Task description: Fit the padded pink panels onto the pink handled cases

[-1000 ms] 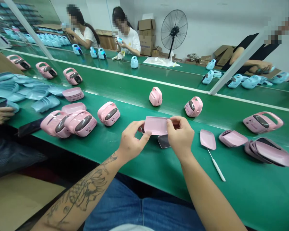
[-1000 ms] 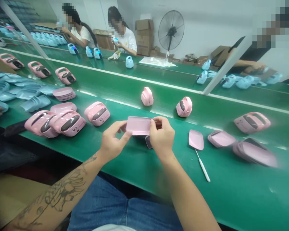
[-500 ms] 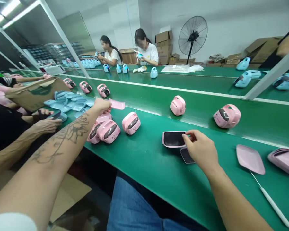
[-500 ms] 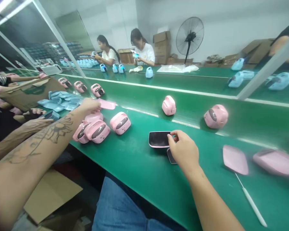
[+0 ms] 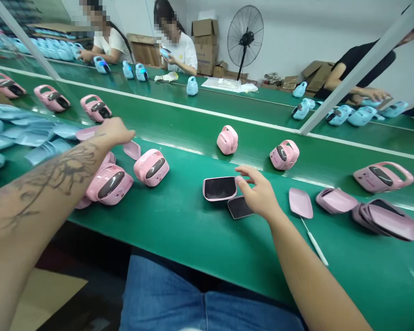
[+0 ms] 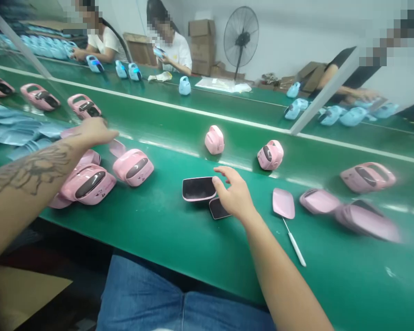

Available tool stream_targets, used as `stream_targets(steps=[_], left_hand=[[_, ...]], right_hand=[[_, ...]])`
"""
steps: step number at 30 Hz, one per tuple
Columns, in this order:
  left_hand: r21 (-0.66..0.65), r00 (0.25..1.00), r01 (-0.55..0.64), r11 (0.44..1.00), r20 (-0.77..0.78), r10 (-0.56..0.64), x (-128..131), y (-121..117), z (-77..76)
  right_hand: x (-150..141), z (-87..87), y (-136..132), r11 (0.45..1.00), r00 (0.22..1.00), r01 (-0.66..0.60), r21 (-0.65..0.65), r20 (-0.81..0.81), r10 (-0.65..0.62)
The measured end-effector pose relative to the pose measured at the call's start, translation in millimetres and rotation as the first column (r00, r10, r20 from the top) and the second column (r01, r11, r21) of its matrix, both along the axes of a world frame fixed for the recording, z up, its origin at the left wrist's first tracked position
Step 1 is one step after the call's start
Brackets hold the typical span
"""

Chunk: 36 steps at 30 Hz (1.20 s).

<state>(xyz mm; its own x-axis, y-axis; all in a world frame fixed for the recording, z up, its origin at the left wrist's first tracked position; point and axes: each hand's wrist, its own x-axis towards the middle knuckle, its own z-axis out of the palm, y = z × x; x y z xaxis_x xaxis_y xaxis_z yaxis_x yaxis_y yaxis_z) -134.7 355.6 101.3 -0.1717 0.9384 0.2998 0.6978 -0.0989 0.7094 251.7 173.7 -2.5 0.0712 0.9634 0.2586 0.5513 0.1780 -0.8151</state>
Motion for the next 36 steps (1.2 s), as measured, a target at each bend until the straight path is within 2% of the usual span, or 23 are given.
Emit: stream_targets(steps=[1,3,4,5,7,8,9,10,12,14,17,19,22,24,28,32,34,36], left_hand=[[0.006,0.999,-0.023,1.000,0.029,0.023,9,-15,0.4],[0.016,0.991,-0.010,1.000,0.135,0.008,35,-62,-8.2],[-0.030,0.915,0.051,0.998,0.402,-0.035,52,-92,-18.2],[-0.080,0.864,0.148,0.986,0.496,-0.090,71,-124,-31.7],[-0.176,0.800,0.277,0.945,0.586,-0.125,110,-184,-66.1],[-0.238,0.758,0.327,0.914,0.643,-0.104,127,-206,-84.1],[-0.318,0.671,0.362,0.876,0.741,-0.008,143,-222,-100.8],[-0.336,0.638,0.382,0.861,0.770,0.017,156,-230,-114.8],[-0.315,0.603,0.396,0.862,0.798,0.014,173,-226,-133.1],[-0.270,0.594,0.401,0.875,0.804,-0.024,182,-208,-139.3],[-0.223,0.607,0.415,0.882,0.790,-0.086,189,-177,-137.5],[-0.208,0.631,0.440,0.873,0.764,-0.136,191,-161,-134.8],[-0.198,0.648,0.524,0.828,0.724,-0.237,194,-145,-130.9],[-0.202,0.642,0.592,0.780,0.703,-0.305,194,-135,-127.5],[-0.240,0.630,0.686,0.687,0.669,-0.395,189,-116,-119.2],[-0.302,0.626,0.738,0.603,0.639,-0.446,176,-96,-111.5],[-0.346,0.677,0.702,0.623,0.595,-0.433,174,-81,-107.9],[-0.365,0.751,0.625,0.689,0.522,-0.405,180,-61,-104.1]], right_hand=[[6,-0.4,9,0.998,0.998,-0.044,-0.053,-0.038,0.042],[15,-2.4,27,0.976,0.984,-0.145,-0.161,-0.122,0.126],[18,-4.0,35,0.958,0.974,-0.190,-0.214,-0.163,0.157],[20,-5.9,42,0.939,0.965,-0.223,-0.262,-0.198,0.174],[22,-9.7,50,0.909,0.956,-0.246,-0.337,-0.238,0.170],[22,-11.1,51,0.902,0.958,-0.237,-0.361,-0.242,0.155],[21,-12.0,51,0.900,0.962,-0.219,-0.376,-0.237,0.135],[21,-12.2,49,0.901,0.967,-0.196,-0.387,-0.226,0.114],[20,-10.6,42,0.901,0.977,-0.159,-0.404,-0.198,0.084],[19,-7.8,32,0.895,0.982,-0.149,-0.420,-0.168,0.085],[22,-6.5,16,0.899,0.990,-0.127,-0.420,-0.110,0.089],[28,-9.9,7,0.922,0.998,-0.052,-0.383,-0.044,0.038],[42,-20.5,-3,0.945,0.999,0.037,-0.326,0.037,-0.026],[49,-28.2,-7,0.941,0.999,0.018,-0.339,0.044,-0.003],[60,-36.2,-13,0.907,1.000,-0.020,-0.420,-0.015,0.015],[74,-35.5,-28,0.864,0.983,0.004,-0.504,-0.157,-0.096],[83,-36.3,-37,0.847,0.945,-0.003,-0.532,-0.279,-0.172],[91,-39.0,-44,0.848,0.870,-0.010,-0.530,-0.423,-0.254]])
